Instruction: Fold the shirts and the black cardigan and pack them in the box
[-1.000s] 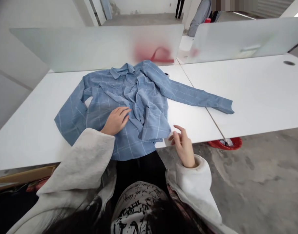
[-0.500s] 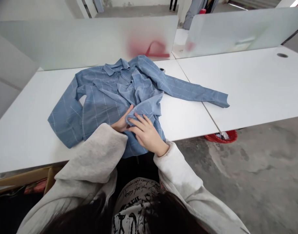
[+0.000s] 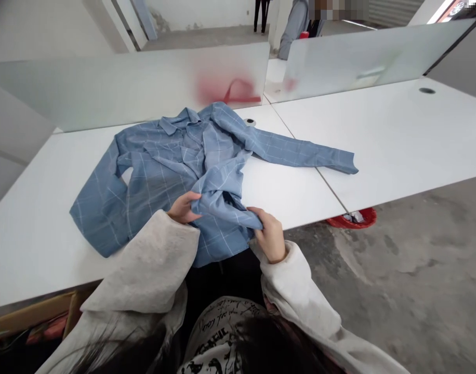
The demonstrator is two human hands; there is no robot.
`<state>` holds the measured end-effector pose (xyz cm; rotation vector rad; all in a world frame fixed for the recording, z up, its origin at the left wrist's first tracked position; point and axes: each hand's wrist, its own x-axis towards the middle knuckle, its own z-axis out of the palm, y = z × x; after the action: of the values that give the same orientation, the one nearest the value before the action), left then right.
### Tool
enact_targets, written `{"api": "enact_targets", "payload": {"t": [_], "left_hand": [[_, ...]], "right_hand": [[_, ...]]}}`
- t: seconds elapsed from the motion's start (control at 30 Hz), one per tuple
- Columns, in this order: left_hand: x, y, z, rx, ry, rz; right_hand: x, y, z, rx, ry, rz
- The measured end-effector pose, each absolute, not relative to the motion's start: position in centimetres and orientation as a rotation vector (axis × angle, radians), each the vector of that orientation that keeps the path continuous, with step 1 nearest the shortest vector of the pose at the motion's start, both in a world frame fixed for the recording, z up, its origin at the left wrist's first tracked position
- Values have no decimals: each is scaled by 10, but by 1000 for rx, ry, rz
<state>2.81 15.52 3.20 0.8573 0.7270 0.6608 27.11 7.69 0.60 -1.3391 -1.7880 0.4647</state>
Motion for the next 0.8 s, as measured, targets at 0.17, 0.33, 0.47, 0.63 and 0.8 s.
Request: {"api": "enact_targets", "payload": {"t": [0.17,0.33,0.47,0.63,0.8], "left_hand": [[33,153,33,1229,650,405],[52,160,33,1755,1089,762],[57,159,29,2137,1183,955],[63,156,29,1956,1135,690],[68,157,37,2057,1171,461]], "right_hand": [[300,47,9,-1367,-1341,555],[332,46,13,-1426,-1583,584],[332,46,28,-1378,-1929,628],[311,48,63,-887,-2368,1213],[316,152,72,-1175,-2367,938]]}}
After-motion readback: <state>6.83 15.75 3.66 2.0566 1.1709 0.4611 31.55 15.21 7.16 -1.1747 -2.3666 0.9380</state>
